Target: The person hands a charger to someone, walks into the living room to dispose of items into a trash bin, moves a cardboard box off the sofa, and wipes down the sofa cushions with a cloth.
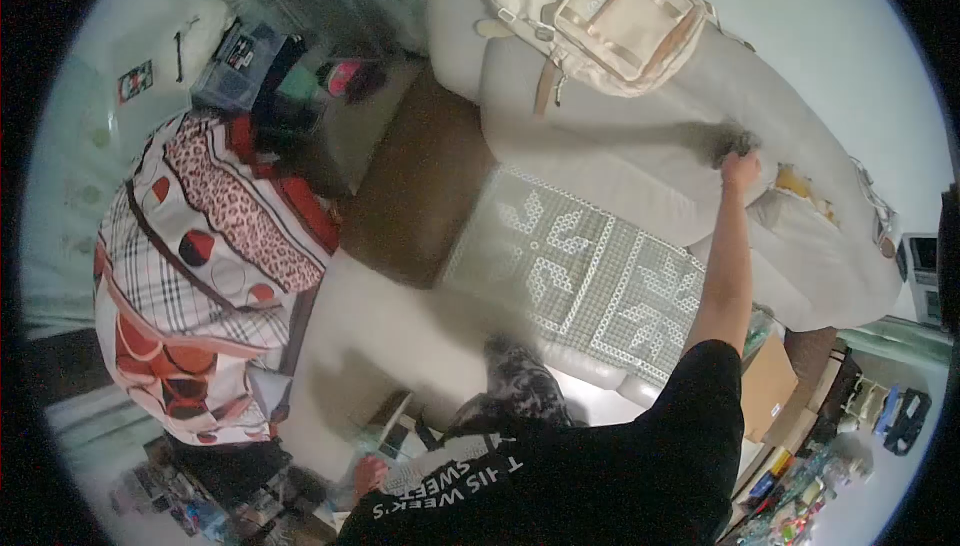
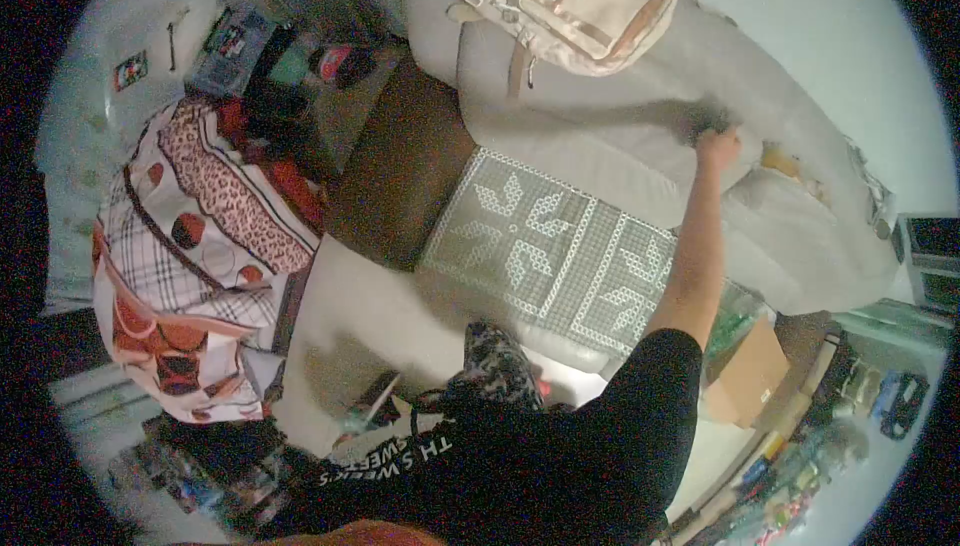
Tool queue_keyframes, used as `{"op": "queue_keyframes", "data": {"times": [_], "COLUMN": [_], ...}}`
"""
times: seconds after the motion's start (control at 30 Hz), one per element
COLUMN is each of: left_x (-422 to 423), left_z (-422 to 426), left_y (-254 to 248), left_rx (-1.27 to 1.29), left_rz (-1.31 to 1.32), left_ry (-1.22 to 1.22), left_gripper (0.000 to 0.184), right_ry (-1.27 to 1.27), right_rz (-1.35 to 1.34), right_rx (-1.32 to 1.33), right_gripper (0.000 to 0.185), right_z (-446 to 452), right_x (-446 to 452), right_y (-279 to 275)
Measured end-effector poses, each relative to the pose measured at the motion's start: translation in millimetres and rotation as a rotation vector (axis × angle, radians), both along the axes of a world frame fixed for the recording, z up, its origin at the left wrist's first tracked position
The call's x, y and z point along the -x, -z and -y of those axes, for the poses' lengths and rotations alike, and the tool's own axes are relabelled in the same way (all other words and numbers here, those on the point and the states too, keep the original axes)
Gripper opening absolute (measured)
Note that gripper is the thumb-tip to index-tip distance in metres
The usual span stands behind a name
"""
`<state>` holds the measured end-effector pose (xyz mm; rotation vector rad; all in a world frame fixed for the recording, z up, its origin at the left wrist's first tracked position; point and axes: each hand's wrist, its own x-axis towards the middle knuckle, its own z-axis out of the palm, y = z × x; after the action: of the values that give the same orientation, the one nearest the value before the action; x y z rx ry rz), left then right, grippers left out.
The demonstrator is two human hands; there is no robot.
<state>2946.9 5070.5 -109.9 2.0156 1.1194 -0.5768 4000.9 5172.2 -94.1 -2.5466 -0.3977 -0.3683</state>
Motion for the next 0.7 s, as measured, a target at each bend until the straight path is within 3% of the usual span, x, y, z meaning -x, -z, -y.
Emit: {"op": "queue_keyframes", "data": {"times": [0.17, 0.23, 0.47, 0.5, 0.57, 0.6, 0.63, 0.67, 0.7], "left_x": [-6, -9, -22, -28, -40, -40, -42, -42, -46], "left_z": [-32, -48, -78, -89, -120, -125, -129, -132, -141], "left_y": [-24, -35, -66, -68, -68, -64, -57, -56, -64], "left_rx": [0.347, 0.480, 0.825, 0.820, 0.641, 0.627, 0.526, 0.425, 0.411], "left_rz": [-0.005, -0.025, -0.037, -0.051, 0.054, 0.054, 0.078, 0.094, 0.096], "left_ry": [-0.661, -0.929, -1.926, -1.932, -1.606, -1.610, -1.439, -1.267, -1.268], "left_gripper": [0.026, 0.026, 0.029, 0.029, 0.030, 0.030, 0.030, 0.031, 0.031], "right_ry": [0.032, -0.068, -0.184, -0.185, -0.249, -0.366, -0.485, -0.602, -0.684], "right_rz": [0.073, 0.283, 0.222, 0.210, 0.115, -0.070, -0.248, -0.635, -0.608], "right_rx": [0.195, 0.152, 0.009, 0.015, -0.349, -0.236, -0.123, -0.282, -0.070], "right_gripper": [0.037, 0.039, 0.048, 0.048, 0.049, 0.047, 0.045, 0.040, 0.037], "right_z": [-94, -129, -141, -148, -162, -166, -171, -177, -188], "right_x": [15, 39, 82, 97, 132, 147, 165, 190, 237], "right_y": [4, 17, -1, 8, 29, 56, 97, 145, 76]}}
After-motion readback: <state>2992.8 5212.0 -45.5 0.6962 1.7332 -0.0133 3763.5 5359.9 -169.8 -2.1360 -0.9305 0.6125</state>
